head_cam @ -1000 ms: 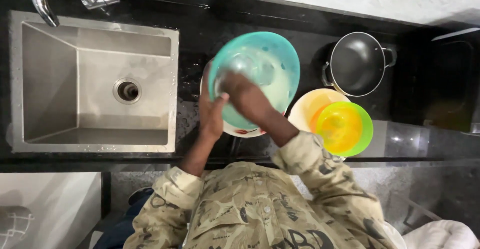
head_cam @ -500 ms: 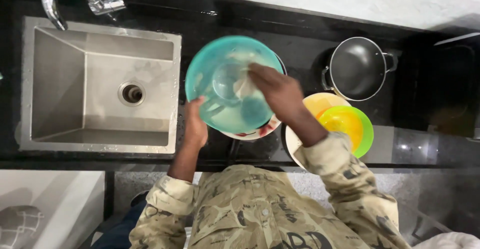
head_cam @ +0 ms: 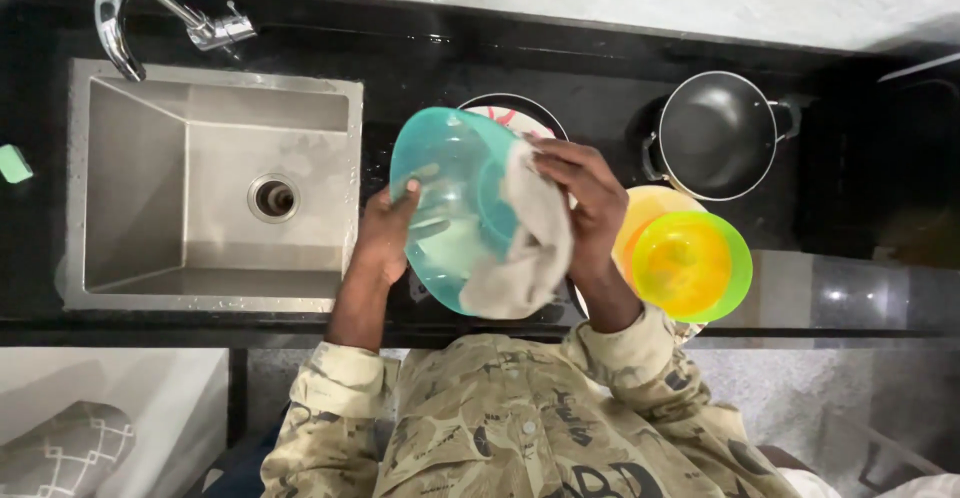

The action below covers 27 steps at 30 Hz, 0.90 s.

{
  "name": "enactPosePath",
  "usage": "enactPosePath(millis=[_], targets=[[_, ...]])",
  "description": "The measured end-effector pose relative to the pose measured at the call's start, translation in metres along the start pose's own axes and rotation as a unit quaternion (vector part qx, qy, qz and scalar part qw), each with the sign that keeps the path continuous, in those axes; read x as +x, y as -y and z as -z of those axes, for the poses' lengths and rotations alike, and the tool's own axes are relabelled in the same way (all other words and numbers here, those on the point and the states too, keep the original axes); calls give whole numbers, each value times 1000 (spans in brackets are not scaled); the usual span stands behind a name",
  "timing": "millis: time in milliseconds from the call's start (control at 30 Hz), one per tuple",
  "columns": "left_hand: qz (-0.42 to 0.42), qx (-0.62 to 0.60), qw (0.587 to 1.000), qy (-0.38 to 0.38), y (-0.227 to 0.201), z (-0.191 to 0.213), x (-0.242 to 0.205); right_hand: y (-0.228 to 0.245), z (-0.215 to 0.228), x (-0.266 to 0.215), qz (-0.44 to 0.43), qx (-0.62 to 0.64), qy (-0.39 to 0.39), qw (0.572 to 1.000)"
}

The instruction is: Washing and drying various bowls, plates, and a glass in a kitchen sink.

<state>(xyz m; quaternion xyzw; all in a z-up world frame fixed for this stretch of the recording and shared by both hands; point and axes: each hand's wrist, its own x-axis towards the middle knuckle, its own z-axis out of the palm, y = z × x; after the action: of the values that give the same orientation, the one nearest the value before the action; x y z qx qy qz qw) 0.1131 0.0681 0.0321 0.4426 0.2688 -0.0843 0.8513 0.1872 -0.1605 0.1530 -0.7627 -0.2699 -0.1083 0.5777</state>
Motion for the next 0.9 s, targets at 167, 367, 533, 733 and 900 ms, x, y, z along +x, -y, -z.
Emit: enactPosePath(millis=[167, 367, 533, 733, 900], targets=[[16, 26, 999, 11, 32, 9, 11, -29, -4, 15, 4, -24, 78, 997], [-41, 38, 997, -48, 17, -7, 5, -70, -1, -39, -194, 334, 163, 908], [-125, 101, 984, -82, 20, 0, 2, -72, 31, -83, -204, 410, 198, 867], [-188, 244, 949, -70, 47, 7, 11, 45, 8, 4, -54, 145, 334, 930], [-251, 196, 948, -24, 53, 12, 9, -19, -8, 18, -64, 119, 379, 916]])
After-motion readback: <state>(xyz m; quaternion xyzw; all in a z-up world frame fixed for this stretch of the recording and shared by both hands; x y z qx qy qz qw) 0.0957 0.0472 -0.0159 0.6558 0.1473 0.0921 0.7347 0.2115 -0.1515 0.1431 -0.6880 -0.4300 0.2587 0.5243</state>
